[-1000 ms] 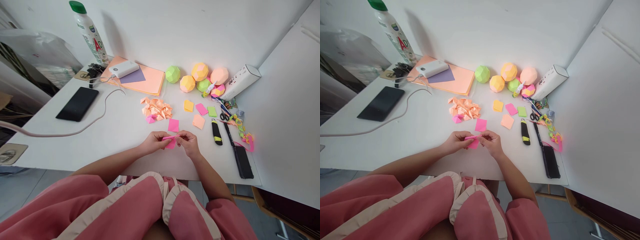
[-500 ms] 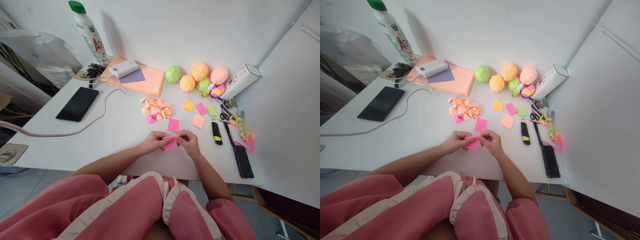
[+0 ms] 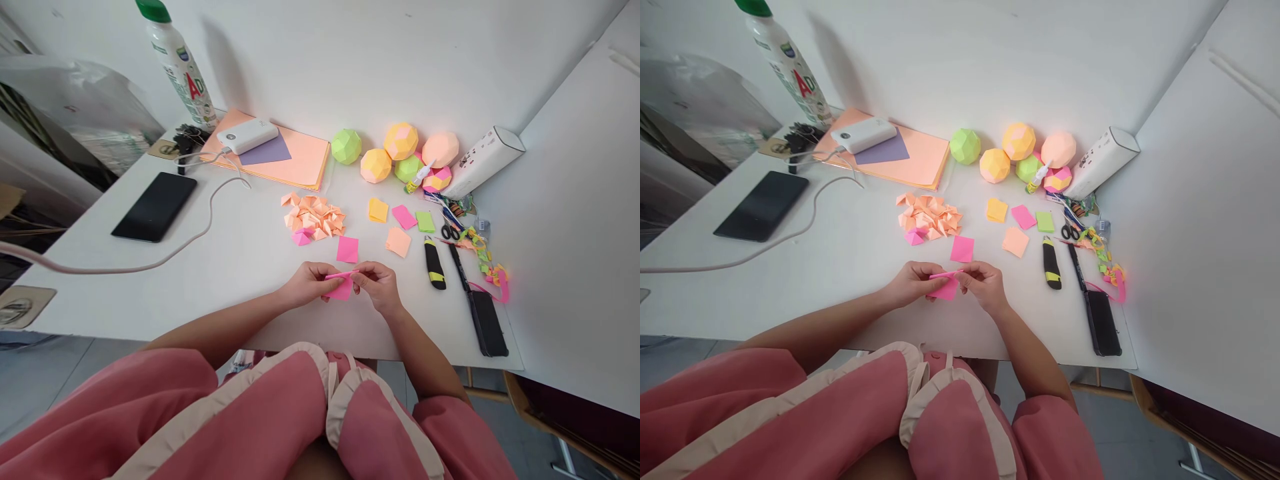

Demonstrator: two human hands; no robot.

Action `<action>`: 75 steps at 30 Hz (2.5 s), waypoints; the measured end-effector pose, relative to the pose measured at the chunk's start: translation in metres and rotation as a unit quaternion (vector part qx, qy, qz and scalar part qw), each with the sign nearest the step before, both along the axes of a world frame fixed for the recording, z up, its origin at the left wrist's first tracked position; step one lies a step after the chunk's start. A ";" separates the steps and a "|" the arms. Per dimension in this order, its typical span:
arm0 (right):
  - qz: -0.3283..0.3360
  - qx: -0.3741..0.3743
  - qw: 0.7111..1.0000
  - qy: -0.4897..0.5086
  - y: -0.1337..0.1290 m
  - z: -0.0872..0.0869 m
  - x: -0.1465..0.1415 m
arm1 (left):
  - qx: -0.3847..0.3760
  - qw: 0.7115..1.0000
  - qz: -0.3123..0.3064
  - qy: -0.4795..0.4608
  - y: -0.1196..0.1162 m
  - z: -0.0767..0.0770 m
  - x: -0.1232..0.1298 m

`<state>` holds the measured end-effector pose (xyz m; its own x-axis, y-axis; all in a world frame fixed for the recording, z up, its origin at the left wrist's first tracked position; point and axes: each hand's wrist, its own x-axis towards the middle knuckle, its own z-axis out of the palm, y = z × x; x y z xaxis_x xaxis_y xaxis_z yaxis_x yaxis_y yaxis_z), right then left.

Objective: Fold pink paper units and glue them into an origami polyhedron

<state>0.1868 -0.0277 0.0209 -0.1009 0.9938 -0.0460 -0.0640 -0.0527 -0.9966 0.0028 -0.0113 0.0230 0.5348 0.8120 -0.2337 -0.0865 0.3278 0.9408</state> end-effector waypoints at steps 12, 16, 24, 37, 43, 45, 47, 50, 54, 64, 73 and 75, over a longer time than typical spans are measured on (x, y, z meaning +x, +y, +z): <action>0.026 0.015 1.000 -0.002 0.000 0.006 0.003 | 0.000 1.000 -0.006 -0.010 0.000 -0.001 -0.001; 0.023 0.036 0.999 -0.010 -0.001 0.009 0.002 | 0.002 1.000 -0.006 -0.015 0.001 -0.002 -0.002; -0.003 0.083 0.995 -0.052 -0.006 0.008 0.001 | -0.003 1.000 -0.003 -0.008 0.001 -0.002 -0.001; 0.001 0.097 0.987 -0.128 -0.006 0.006 -0.002 | 0.038 0.999 0.021 0.017 0.001 -0.003 0.000; 0.019 0.097 0.985 -0.139 -0.006 0.006 -0.003 | 0.051 0.998 0.015 0.019 0.001 -0.008 0.000; 0.024 0.099 0.985 -0.137 -0.006 0.006 -0.003 | 0.054 0.998 0.024 0.022 0.001 -0.009 0.000; 0.026 0.088 0.988 -0.123 -0.006 0.006 -0.003 | 0.055 0.997 0.041 0.023 0.001 -0.009 0.000; 0.028 0.073 0.992 -0.103 -0.007 0.005 -0.002 | 0.057 0.997 0.050 0.012 0.000 -0.007 0.001; 0.031 0.058 0.994 -0.092 -0.007 0.005 -0.001 | 0.065 0.996 0.055 0.004 0.000 -0.007 0.001; 0.040 0.021 0.996 -0.077 -0.006 0.004 0.001 | 0.057 0.997 0.049 0.000 0.001 -0.007 0.001; 0.044 0.017 0.995 -0.089 -0.006 0.008 0.001 | 0.041 0.998 0.033 -0.021 0.001 -0.008 0.000; 0.049 0.019 0.995 -0.084 -0.006 0.008 0.001 | 0.048 0.998 0.036 -0.028 0.001 -0.008 -0.001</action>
